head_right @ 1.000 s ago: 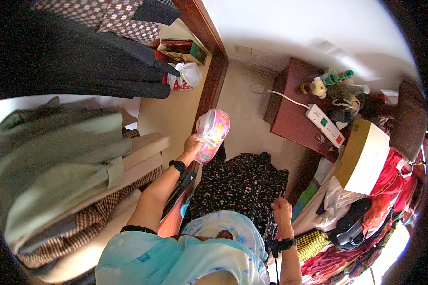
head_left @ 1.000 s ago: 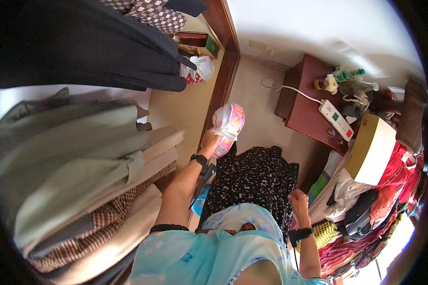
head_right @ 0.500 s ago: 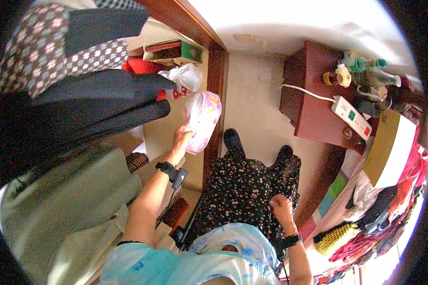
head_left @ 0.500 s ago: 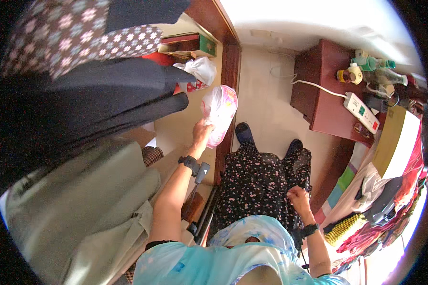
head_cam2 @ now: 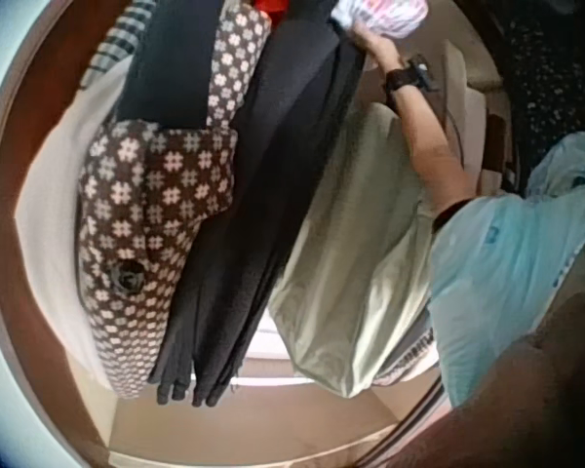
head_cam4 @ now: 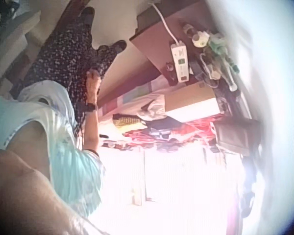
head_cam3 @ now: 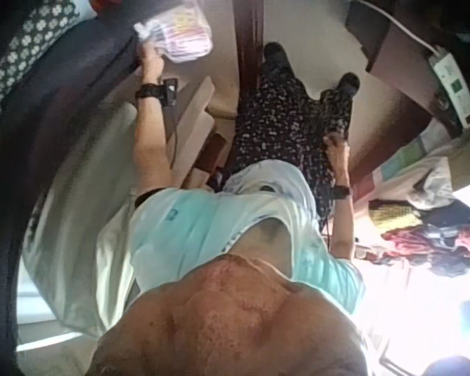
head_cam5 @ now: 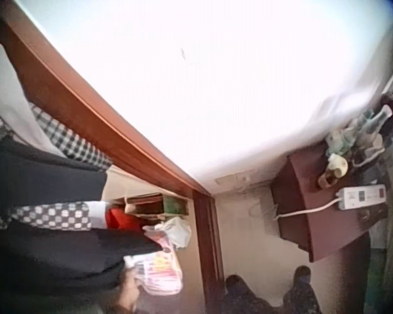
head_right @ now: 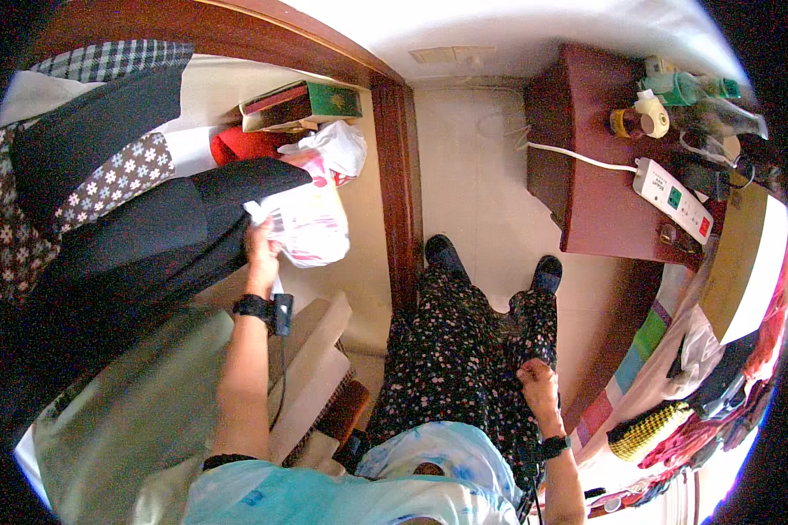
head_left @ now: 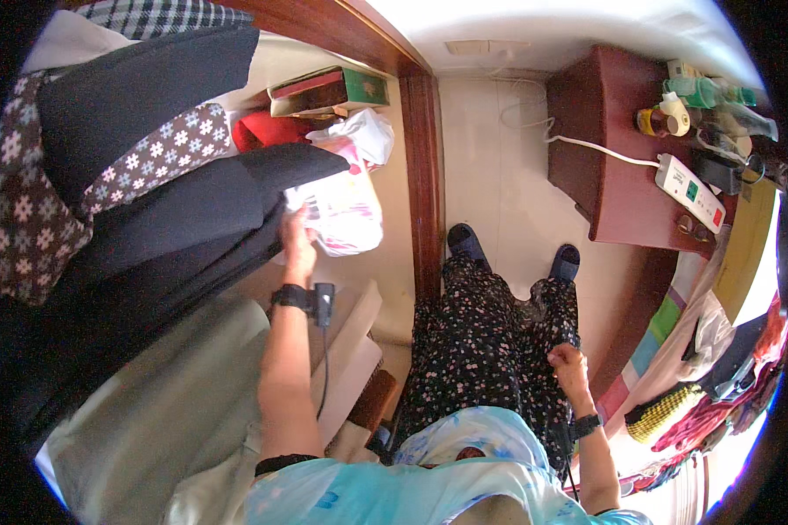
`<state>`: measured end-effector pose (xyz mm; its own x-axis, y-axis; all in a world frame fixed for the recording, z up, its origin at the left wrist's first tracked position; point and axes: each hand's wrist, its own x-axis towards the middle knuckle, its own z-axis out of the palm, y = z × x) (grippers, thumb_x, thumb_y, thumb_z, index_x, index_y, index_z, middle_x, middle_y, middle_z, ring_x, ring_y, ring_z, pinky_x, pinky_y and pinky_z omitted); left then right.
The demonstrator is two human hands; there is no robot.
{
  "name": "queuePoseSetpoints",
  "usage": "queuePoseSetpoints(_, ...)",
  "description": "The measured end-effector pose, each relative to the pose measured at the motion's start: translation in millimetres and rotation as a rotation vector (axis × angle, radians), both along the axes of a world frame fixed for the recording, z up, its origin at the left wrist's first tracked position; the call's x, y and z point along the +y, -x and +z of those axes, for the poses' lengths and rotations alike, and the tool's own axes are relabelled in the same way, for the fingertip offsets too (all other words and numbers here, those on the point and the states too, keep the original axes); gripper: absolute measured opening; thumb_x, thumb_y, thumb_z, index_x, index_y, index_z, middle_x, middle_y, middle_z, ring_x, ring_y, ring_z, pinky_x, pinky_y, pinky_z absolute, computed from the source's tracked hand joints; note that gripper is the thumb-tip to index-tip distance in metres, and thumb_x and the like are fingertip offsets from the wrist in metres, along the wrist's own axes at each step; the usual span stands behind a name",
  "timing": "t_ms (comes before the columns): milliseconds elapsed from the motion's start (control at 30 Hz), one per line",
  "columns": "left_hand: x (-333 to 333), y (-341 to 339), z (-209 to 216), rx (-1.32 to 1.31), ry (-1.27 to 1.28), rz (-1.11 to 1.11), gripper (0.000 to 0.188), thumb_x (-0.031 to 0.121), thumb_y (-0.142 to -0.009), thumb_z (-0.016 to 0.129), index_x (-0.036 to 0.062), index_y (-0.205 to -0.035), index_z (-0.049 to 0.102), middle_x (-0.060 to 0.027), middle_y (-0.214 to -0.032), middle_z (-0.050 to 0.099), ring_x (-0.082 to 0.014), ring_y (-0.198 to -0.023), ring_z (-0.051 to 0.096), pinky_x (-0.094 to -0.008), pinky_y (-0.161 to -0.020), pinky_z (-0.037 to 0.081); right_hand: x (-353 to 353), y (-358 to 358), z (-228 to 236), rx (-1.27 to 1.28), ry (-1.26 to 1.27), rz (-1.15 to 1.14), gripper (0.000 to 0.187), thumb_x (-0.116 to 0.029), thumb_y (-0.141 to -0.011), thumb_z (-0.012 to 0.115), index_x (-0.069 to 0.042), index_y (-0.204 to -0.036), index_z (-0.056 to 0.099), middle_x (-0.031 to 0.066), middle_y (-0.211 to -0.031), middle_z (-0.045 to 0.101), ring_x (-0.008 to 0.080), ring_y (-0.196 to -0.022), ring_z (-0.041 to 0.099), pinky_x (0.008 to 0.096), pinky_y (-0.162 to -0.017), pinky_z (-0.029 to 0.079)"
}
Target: Sort through items on a bed, pack some away, and hang a shirt in a closet.
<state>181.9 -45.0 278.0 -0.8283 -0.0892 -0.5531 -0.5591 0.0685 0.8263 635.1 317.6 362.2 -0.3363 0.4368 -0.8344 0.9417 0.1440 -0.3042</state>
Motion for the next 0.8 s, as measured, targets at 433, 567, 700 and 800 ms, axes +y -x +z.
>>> queuePoseSetpoints(433, -104, 139, 28, 0.037, 0.153, 0.143, 0.024, 0.033, -0.085, 0.061, 0.0140, -0.098, 0.058, 0.0027, -0.088, 0.055, -0.0072, -0.067, 0.043, -0.0229, -0.052, 0.033, -14, 32, -13, -0.042, 0.046, -0.034, 0.007, -0.005, -0.081, 0.058, 0.000, -0.083, 0.061, 0.0055, -0.063, 0.058, 0.0126, -0.052, 0.054, 0.0288, -0.050, 0.046)
queuePoseSetpoints(567, -118, 145, 7, 0.001, 0.180, 0.154, 0.027, 0.036, -0.084, 0.060, 0.0145, -0.102, 0.058, 0.0017, -0.094, 0.055, -0.0087, -0.073, 0.046, -0.0253, -0.057, 0.035, -23, 32, -24, -0.027, 0.074, -0.078, 0.010, -0.012, -0.079, 0.064, -0.002, -0.083, 0.062, 0.0085, -0.065, 0.060, 0.0144, -0.056, 0.054, 0.0304, -0.053, 0.046)
queuePoseSetpoints(700, -118, 136, -12, -0.037, 0.207, 0.149, 0.031, 0.038, -0.084, 0.060, 0.0151, -0.105, 0.057, 0.0006, -0.100, 0.056, -0.0103, -0.080, 0.048, -0.0276, -0.061, 0.037, -23, 44, -19, -0.041, 0.118, -0.069, 0.010, -0.012, -0.080, 0.062, -0.002, -0.084, 0.062, 0.0086, -0.066, 0.061, 0.0174, -0.057, 0.055, 0.0319, -0.055, 0.045)
queuePoseSetpoints(800, -110, 124, -24, -0.062, 0.231, 0.131, 0.034, 0.040, -0.083, 0.059, 0.0156, -0.107, 0.057, -0.0002, -0.104, 0.056, -0.0114, -0.084, 0.050, -0.0294, -0.064, 0.038, -16, 38, -22, 0.028, 0.034, -0.010, 0.009, -0.011, -0.081, 0.062, -0.002, -0.084, 0.062, 0.0086, -0.067, 0.061, 0.0167, -0.057, 0.054, 0.0310, -0.055, 0.045)
